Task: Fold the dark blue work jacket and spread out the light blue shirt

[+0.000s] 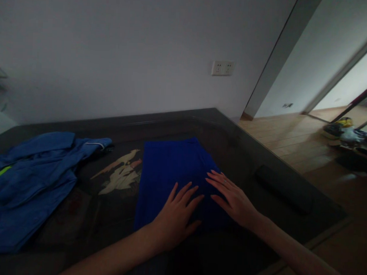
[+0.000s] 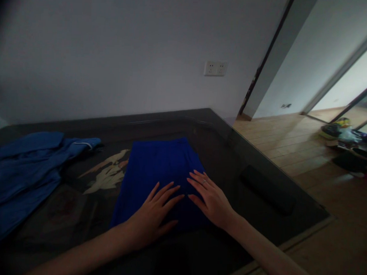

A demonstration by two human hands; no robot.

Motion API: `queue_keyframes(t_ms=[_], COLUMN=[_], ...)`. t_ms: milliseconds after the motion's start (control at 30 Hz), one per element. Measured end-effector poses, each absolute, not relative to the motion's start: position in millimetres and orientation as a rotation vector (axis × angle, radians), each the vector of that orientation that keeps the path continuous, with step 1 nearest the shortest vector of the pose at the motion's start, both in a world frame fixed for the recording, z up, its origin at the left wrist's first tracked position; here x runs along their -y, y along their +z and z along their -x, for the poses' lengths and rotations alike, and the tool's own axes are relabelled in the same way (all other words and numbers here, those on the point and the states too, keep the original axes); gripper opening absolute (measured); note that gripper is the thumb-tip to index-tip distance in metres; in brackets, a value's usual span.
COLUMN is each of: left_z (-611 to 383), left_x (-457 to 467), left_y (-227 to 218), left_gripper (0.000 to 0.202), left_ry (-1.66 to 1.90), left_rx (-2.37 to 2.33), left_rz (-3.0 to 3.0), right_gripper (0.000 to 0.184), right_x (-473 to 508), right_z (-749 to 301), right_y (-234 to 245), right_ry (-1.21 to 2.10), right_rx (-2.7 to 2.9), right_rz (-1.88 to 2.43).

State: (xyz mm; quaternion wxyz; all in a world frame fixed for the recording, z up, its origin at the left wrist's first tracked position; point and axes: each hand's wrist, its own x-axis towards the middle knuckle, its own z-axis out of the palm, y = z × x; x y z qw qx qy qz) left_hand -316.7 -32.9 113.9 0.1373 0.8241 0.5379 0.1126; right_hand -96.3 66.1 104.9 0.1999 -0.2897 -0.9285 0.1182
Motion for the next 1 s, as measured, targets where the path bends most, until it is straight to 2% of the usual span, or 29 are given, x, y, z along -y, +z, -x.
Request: queue_keyframes(t_ms=[267,567,700,833,1000], left_z=[321,317,315,319,361], left_x=[31,27,31,36,12], left_y=[89,84,87,98,110], left_gripper=[0.063,0.071,0.067,0.050,0.041], left_ry=[0.266,0.222,0.278,0.338,0.430], left_rx=[-1.508,-1.546,-1.558,-1.620,-1.912], left_rz=[-2.456,-2.428,-2.482,-2.529,-2.479], right_gripper=[0.052,0.054,0.054,0.051,0.052], right_x=[-75,-77,-76,-75,-84], right_z=[97,98,99,96,103], right_y=[71,71,71,78,100], right_ry=[0.308,0.264,0.282,0.260,0.205], right_rx=[2.714,2.813,2.782,2.744,2.652], right_rz=[0.796,0.779,0.787,0.784,0.823])
